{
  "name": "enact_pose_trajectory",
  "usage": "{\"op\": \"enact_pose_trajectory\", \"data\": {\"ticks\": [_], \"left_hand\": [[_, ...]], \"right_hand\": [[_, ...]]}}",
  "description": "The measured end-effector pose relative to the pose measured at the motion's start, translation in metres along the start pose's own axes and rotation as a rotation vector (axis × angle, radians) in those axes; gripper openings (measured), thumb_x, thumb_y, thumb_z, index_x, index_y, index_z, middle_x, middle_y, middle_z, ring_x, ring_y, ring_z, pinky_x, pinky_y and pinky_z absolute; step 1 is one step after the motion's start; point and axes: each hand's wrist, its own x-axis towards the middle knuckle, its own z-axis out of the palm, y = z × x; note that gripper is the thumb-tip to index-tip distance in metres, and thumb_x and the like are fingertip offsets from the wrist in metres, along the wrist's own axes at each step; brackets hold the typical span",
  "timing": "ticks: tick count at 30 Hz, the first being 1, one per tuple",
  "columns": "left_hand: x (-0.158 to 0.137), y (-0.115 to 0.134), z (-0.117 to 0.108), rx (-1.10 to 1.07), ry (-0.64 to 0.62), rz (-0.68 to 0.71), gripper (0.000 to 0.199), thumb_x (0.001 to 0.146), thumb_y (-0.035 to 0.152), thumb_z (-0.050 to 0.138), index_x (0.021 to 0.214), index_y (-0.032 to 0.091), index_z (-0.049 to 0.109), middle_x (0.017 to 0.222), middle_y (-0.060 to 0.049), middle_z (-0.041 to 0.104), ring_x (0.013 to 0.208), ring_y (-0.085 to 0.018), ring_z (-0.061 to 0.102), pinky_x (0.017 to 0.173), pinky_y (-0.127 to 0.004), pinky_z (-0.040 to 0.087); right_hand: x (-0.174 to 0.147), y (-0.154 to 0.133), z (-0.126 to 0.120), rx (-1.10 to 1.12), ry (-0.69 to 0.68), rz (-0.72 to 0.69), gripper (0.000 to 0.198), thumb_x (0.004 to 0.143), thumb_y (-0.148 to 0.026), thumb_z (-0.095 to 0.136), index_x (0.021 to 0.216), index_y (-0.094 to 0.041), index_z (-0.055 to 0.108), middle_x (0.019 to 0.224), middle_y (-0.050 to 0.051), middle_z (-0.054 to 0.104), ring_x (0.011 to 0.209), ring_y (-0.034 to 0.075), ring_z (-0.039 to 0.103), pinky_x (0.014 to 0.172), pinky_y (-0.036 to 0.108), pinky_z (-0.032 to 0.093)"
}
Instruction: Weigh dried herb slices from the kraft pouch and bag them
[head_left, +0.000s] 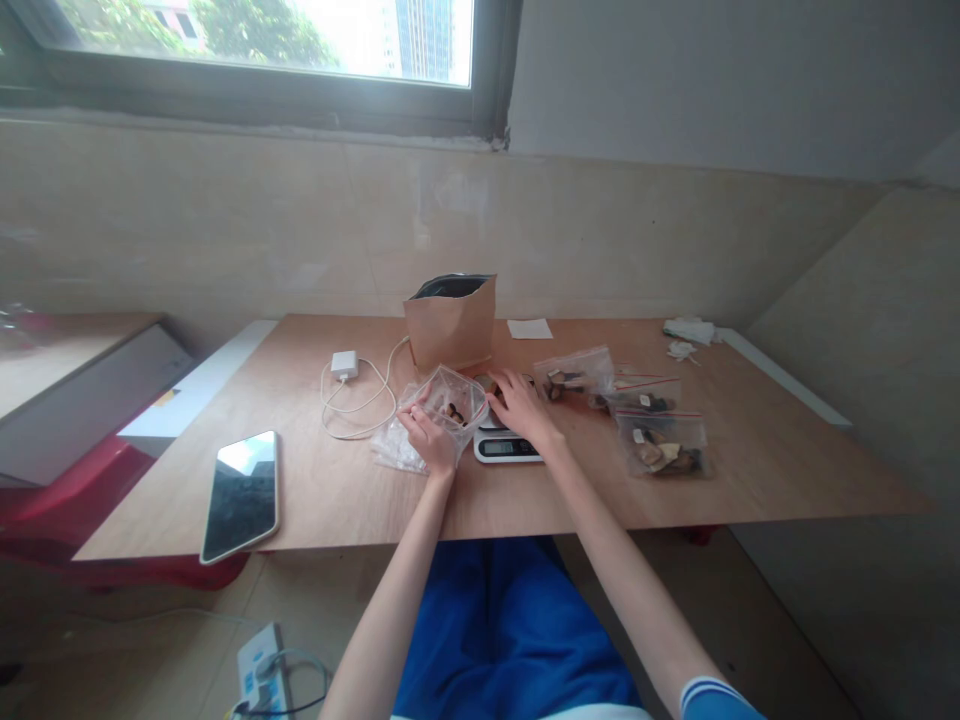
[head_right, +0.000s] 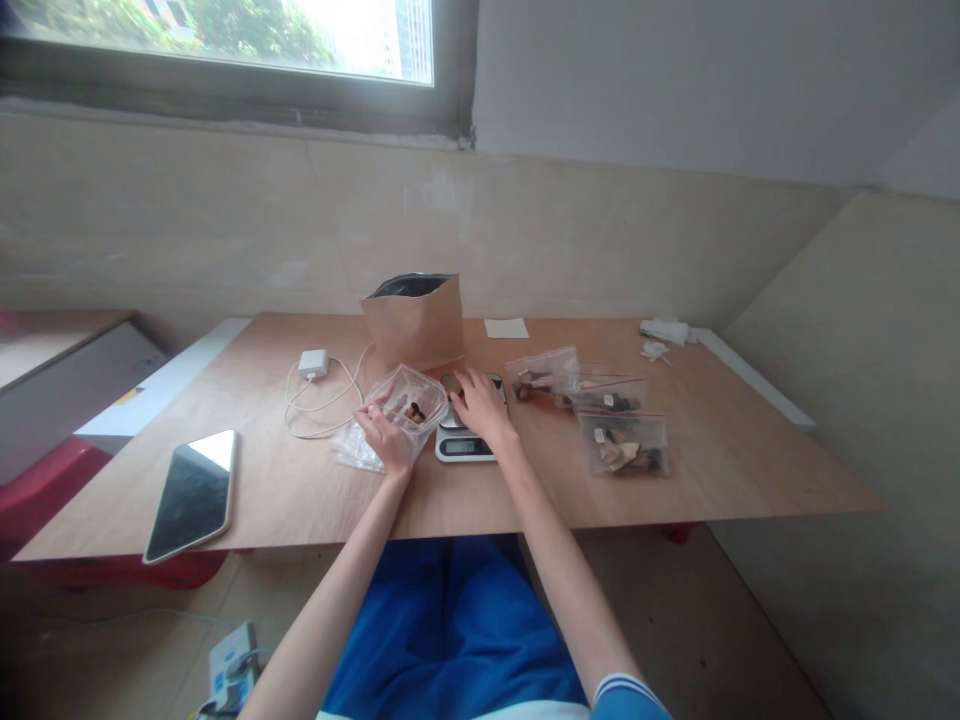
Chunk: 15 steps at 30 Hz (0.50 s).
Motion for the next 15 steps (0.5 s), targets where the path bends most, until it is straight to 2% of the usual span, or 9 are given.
{"op": "enact_pose_trajectory", "data": {"ticks": [3,6,9,15], "left_hand": [[0.0,0.0,0.001,-0.031,0.054,-0.021,0.036,0.091,0.049,0.021,0.097,0.02,0.042,0.114,-0.016,0.06,0.09,-0.019,0.063,0.076,-0.035,0.049],[0.001,-0.001,0.0,-0.005,0.066,-0.012,0.037,0.091,0.048,0.021,0.095,0.02,0.044,0.111,-0.015,0.061,0.095,-0.02,0.061,0.082,-0.037,0.046],[0.001,-0.003,0.0,-0.014,0.058,-0.017,0.037,0.09,0.048,0.022,0.096,0.019,0.045,0.111,-0.016,0.061,0.095,-0.02,0.06,0.083,-0.038,0.045],[0.002,-0.005,0.0,-0.01,0.07,-0.026,0.037,0.09,0.049,0.023,0.093,0.02,0.044,0.108,-0.014,0.063,0.09,-0.02,0.061,0.08,-0.037,0.046]], "right_hand": [[0.002,-0.003,0.003,-0.15,-0.124,-0.059,0.039,0.087,-0.027,0.045,0.123,-0.013,0.049,0.124,0.016,0.051,0.114,0.027,0.046,0.096,0.04,0.034],[0.006,-0.009,0.005,-0.24,-0.177,-0.074,0.033,0.089,-0.028,0.042,0.118,-0.015,0.052,0.114,0.014,0.057,0.105,0.027,0.051,0.09,0.038,0.037],[0.01,-0.012,0.006,-0.318,-0.173,-0.072,0.029,0.09,-0.03,0.04,0.111,-0.015,0.055,0.108,0.015,0.058,0.101,0.028,0.05,0.082,0.036,0.038],[0.01,-0.012,0.008,-0.367,-0.141,-0.111,0.029,0.092,-0.024,0.032,0.101,-0.013,0.057,0.1,0.015,0.06,0.096,0.027,0.05,0.079,0.036,0.036]]}}
